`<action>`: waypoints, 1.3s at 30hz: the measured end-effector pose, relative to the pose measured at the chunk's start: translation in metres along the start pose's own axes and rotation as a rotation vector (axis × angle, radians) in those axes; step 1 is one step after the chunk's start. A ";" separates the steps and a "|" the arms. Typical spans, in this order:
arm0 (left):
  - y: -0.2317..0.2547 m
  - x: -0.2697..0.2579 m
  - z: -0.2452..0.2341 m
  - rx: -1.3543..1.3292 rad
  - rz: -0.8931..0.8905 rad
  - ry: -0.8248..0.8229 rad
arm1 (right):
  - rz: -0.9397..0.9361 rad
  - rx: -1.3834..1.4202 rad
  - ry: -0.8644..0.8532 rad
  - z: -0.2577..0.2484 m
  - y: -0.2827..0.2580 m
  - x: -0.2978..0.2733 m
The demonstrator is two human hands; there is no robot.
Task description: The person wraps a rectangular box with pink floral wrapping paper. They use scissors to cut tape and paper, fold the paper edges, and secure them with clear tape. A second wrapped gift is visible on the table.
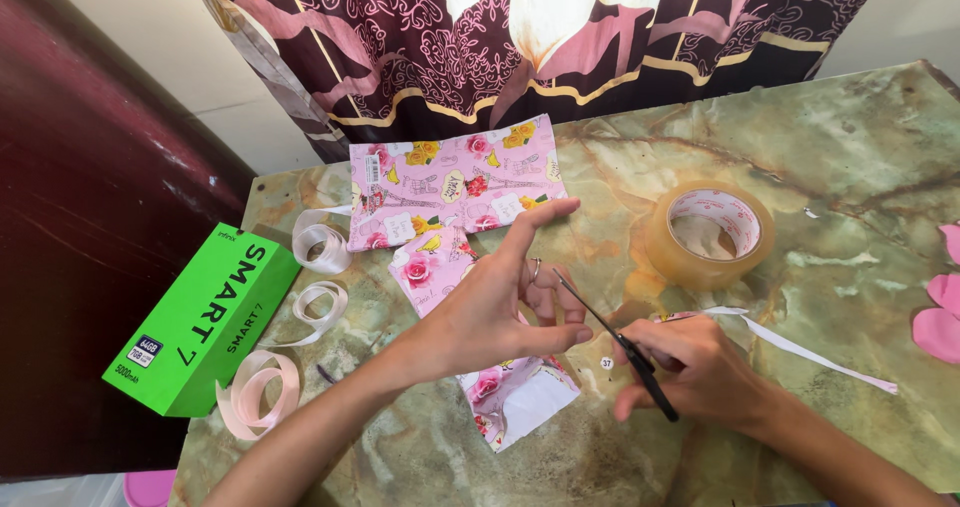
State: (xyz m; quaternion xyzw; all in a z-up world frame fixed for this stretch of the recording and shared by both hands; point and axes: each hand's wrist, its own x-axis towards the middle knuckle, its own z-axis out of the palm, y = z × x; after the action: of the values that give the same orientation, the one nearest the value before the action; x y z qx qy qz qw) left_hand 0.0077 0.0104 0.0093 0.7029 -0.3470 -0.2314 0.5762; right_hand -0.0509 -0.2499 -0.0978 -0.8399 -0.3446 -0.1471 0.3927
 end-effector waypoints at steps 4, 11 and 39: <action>-0.003 -0.003 -0.007 -0.028 -0.027 -0.047 | 0.174 -0.050 0.055 -0.002 -0.006 0.003; -0.009 0.003 -0.025 -0.232 0.010 0.093 | -0.159 -0.378 0.105 -0.007 -0.022 0.017; 0.009 -0.012 0.014 0.230 0.213 0.010 | -0.187 -0.607 0.058 -0.011 -0.030 0.017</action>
State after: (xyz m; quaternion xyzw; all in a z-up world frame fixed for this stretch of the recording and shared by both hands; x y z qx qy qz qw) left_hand -0.0121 0.0099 0.0138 0.7247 -0.4409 -0.1244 0.5147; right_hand -0.0587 -0.2364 -0.0653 -0.8788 -0.3495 -0.3026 0.1184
